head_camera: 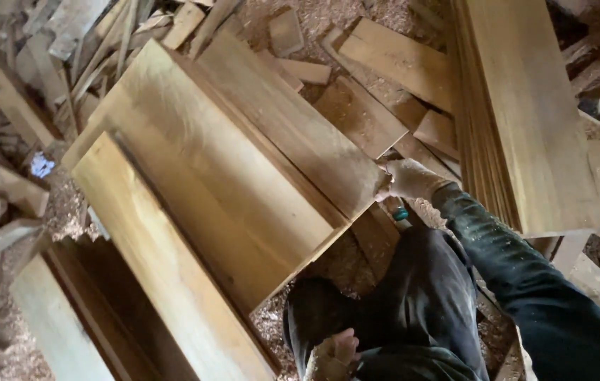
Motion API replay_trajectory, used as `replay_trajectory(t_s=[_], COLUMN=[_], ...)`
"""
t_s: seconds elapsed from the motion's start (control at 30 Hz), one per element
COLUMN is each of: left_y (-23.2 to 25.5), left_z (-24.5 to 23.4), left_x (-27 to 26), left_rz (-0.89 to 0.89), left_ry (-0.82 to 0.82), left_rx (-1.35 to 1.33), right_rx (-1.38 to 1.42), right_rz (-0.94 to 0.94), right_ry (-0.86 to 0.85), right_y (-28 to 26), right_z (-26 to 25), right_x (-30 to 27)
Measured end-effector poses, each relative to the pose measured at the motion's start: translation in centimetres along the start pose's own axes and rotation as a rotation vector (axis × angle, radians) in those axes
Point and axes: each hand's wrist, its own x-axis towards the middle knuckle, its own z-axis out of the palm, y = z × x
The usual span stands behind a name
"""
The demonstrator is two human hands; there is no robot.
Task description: Sorting and stacking wooden boards from a pile in a workshop
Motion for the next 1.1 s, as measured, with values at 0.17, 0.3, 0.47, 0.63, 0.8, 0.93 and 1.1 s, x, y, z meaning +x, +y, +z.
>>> replay_trajectory(t_s=[0.17, 0.3, 0.47, 0.63, 0.8, 0.93, 1.1], left_y=[7.3, 8.1, 8.2, 5.6, 6.6, 4.6, 1.1], left_z=[1.0, 0.6, -0.6, -1.0, 0.4, 2.5, 6.4], left_x=[-2.7, -2.2, -2.5, -1.0, -2.9, -1.2, -0.1], left_rz=[-0.099, -0.158, -0.066, -0.024, -0.045, 0.142, 0.282], left_ry=[0.063, 0.097, 0.069, 0.047, 0.059, -0.1, -0.172], left_rx=[0.159, 0.232, 0.202, 0.238, 0.388, 0.483, 0.388], right_rx=[0.137, 0.375, 0.361, 0.12, 0.314, 0.163, 0.279], right_rz=[0.01, -0.05, 0.312, 0.23, 0.221, 0.116, 0.078], right_ry=[-0.043, -0.028, 0.064, 0.044, 0.215, 0.474, 0.548], right_y=[1.0, -2.2, -5.2, -1.3, 3.8, 7.7, 10.1], right_z=[-2.3, -2.8, -1.3, -1.2, 1.2, 4.8, 8.3], right_x=[4.7, 7.2, 9.2, 7.2, -0.6, -6.7, -14.6])
